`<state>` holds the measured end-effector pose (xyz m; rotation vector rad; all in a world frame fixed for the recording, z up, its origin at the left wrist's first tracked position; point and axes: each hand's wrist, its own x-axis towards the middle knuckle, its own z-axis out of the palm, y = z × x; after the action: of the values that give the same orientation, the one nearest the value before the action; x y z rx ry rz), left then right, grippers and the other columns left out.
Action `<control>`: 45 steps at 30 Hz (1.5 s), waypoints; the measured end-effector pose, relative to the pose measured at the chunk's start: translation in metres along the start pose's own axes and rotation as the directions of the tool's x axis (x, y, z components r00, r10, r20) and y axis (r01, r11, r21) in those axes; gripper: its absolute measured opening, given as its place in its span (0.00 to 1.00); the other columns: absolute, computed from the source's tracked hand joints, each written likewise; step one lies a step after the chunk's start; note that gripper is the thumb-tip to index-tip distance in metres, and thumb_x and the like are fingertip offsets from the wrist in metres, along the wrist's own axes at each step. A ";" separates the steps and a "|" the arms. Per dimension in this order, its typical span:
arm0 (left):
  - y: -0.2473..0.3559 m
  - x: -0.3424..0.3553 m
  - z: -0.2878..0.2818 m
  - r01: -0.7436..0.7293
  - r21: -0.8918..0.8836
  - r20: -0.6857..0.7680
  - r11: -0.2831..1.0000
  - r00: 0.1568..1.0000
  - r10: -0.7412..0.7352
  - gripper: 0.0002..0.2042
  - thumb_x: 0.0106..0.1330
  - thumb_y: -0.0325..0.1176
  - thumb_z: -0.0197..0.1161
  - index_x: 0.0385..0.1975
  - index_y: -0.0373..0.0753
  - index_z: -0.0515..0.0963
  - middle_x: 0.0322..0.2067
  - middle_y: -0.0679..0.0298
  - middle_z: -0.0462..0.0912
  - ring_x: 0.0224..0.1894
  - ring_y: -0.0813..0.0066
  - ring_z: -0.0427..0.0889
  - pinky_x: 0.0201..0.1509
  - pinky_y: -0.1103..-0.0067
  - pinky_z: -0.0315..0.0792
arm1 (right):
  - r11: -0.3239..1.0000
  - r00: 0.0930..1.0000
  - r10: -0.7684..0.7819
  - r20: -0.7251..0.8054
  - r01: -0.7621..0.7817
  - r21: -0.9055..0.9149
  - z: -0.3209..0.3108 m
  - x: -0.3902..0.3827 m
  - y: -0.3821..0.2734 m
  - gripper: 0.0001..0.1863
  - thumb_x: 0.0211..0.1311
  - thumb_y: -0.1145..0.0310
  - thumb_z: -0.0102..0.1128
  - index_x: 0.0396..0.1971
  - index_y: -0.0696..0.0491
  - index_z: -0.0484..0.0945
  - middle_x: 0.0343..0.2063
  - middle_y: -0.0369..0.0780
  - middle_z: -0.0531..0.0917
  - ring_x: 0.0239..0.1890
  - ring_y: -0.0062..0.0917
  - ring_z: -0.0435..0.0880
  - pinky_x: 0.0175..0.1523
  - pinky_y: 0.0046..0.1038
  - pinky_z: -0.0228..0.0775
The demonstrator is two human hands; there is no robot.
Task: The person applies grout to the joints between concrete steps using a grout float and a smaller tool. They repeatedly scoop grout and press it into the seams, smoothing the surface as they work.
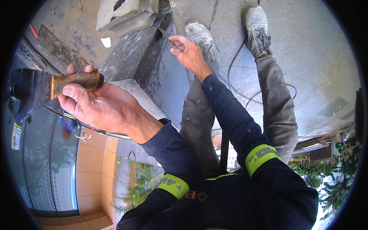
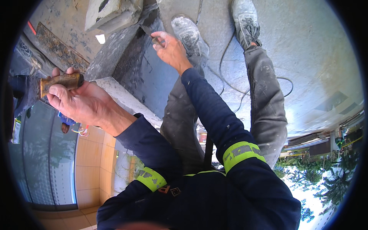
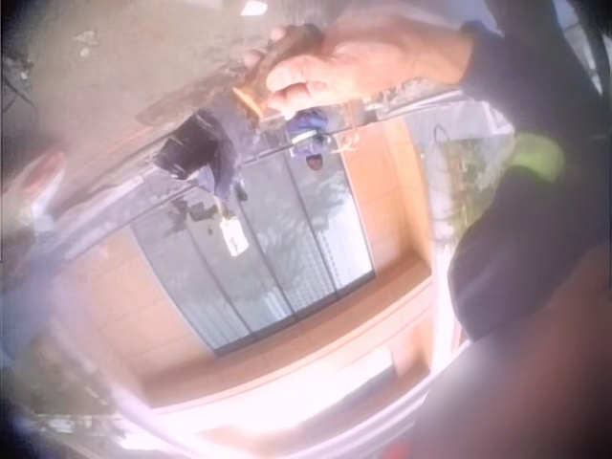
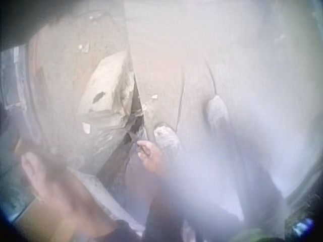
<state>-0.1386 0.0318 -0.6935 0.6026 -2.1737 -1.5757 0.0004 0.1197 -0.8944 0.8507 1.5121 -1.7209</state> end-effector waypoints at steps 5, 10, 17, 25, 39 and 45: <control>0.000 -0.003 0.001 0.011 0.019 -0.002 1.000 1.000 -0.011 0.19 0.84 0.39 0.59 0.64 0.34 0.66 0.56 0.47 0.82 0.46 0.65 0.83 0.55 0.72 0.80 | 0.997 0.999 -0.030 0.023 0.031 -0.073 -0.003 -0.012 -0.007 0.25 0.66 0.69 0.71 0.64 0.39 0.83 0.60 0.44 0.86 0.55 0.32 0.88 0.59 0.36 0.81; 0.002 -0.005 0.001 0.025 0.040 -0.017 0.999 1.000 -0.024 0.20 0.84 0.39 0.60 0.65 0.35 0.66 0.58 0.46 0.82 0.46 0.66 0.83 0.55 0.73 0.80 | 0.994 0.995 -0.099 0.005 0.099 -0.043 -0.002 -0.021 -0.010 0.23 0.64 0.71 0.66 0.60 0.42 0.85 0.55 0.43 0.89 0.52 0.38 0.89 0.59 0.38 0.80; -0.005 -0.002 -0.004 0.006 0.000 0.004 1.000 1.000 -0.006 0.17 0.83 0.37 0.60 0.62 0.34 0.68 0.56 0.49 0.82 0.46 0.65 0.83 0.53 0.71 0.81 | 0.982 0.981 -0.171 0.092 0.177 -0.068 -0.014 -0.036 -0.014 0.24 0.66 0.76 0.69 0.61 0.43 0.85 0.57 0.41 0.87 0.54 0.31 0.87 0.60 0.33 0.79; 0.020 0.003 -0.022 0.212 0.183 0.094 0.960 0.968 -0.231 0.17 0.80 0.34 0.64 0.61 0.30 0.79 0.47 0.53 0.89 0.41 0.72 0.85 0.46 0.76 0.80 | 0.816 0.865 -0.501 -0.019 0.465 -0.345 -0.087 -0.104 -0.135 0.21 0.66 0.79 0.68 0.59 0.51 0.86 0.53 0.41 0.88 0.55 0.30 0.86 0.62 0.30 0.77; 0.121 -0.073 -0.059 -0.016 0.528 0.254 0.849 0.957 -0.139 0.14 0.68 0.30 0.68 0.49 0.27 0.87 0.43 0.44 0.90 0.45 0.49 0.91 0.51 0.65 0.82 | 0.059 0.507 -0.770 0.386 0.660 -0.749 -0.150 -0.217 -0.299 0.25 0.60 0.79 0.69 0.57 0.41 0.89 0.49 0.36 0.86 0.49 0.35 0.84 0.54 0.37 0.77; 0.118 -0.116 -0.054 -0.019 0.543 0.186 0.840 0.978 -0.098 0.14 0.69 0.29 0.69 0.50 0.28 0.87 0.41 0.46 0.89 0.40 0.52 0.90 0.47 0.66 0.81 | -0.041 0.506 -0.722 0.472 0.649 -0.759 -0.166 -0.211 -0.287 0.23 0.62 0.78 0.68 0.56 0.41 0.89 0.48 0.36 0.86 0.48 0.35 0.84 0.53 0.37 0.77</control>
<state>-0.0265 0.0858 -0.5722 0.6700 -2.8117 -1.0564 -0.1159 0.3251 -0.5806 -0.6612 2.7946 -0.9411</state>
